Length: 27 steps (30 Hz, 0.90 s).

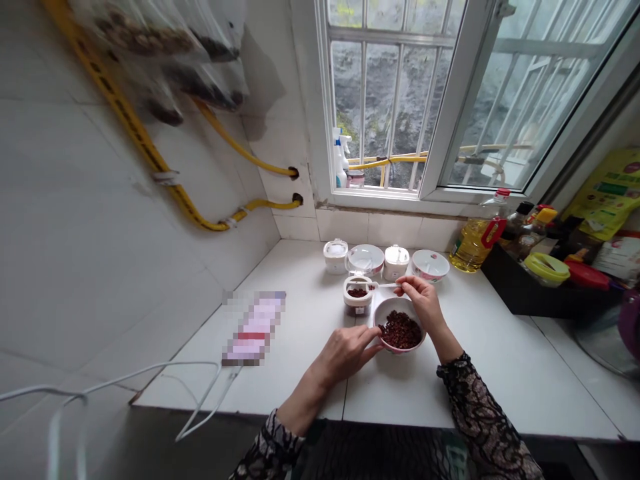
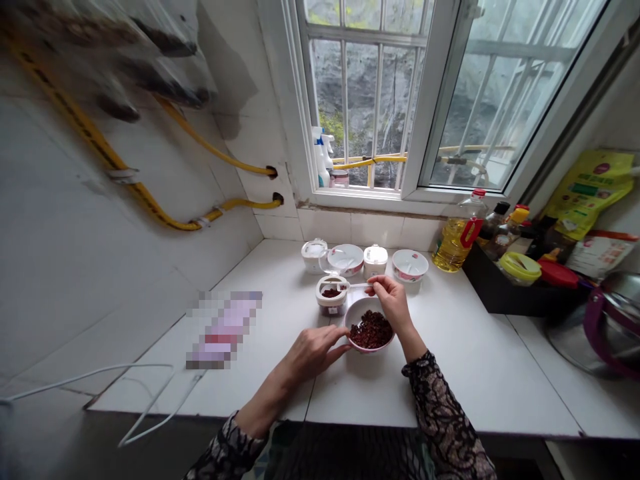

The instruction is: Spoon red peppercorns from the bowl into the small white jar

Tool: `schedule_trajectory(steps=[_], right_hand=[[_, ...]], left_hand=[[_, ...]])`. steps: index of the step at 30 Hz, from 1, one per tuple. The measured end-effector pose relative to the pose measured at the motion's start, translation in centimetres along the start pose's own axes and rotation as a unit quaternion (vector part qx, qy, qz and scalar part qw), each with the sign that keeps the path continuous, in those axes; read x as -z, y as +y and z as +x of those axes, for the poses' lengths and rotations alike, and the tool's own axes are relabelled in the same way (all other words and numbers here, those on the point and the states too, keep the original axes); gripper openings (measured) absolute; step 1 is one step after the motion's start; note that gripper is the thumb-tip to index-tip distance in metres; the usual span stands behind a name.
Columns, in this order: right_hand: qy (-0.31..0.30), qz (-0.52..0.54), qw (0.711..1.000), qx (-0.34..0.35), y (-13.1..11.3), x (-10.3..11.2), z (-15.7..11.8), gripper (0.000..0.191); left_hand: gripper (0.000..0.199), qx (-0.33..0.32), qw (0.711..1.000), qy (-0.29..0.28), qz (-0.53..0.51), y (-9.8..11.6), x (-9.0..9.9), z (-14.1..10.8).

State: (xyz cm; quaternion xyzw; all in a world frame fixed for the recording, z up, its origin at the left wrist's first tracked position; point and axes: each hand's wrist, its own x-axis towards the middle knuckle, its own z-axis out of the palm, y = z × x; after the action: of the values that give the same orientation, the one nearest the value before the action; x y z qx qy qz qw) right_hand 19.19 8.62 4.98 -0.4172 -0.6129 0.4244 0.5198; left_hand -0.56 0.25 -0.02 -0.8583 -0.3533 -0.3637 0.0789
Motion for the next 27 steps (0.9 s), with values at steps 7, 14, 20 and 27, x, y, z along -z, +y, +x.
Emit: schedule_trajectory(steps=[7,14,20,27], right_hand=[[-0.038,-0.200,0.958,0.201,-0.4,-1.5,-1.0,0.018],[0.024,-0.223,0.955,0.194,-1.1,0.7,-1.0,0.017],[-0.014,-0.317,0.931,0.180,-0.7,1.7,-0.5,0.018],[-0.076,-0.392,0.900,0.173,0.1,1.7,-0.4,0.021]], left_hand=[[0.022,0.007,1.000,-0.011,0.013,0.0,-0.1,-0.1],[0.022,0.010,1.000,-0.022,0.000,-0.1,-0.2,-0.3],[0.021,0.010,1.000,-0.025,-0.003,-0.1,-0.2,-0.3],[0.022,0.007,1.000,-0.017,-0.004,0.0,0.0,-0.2]])
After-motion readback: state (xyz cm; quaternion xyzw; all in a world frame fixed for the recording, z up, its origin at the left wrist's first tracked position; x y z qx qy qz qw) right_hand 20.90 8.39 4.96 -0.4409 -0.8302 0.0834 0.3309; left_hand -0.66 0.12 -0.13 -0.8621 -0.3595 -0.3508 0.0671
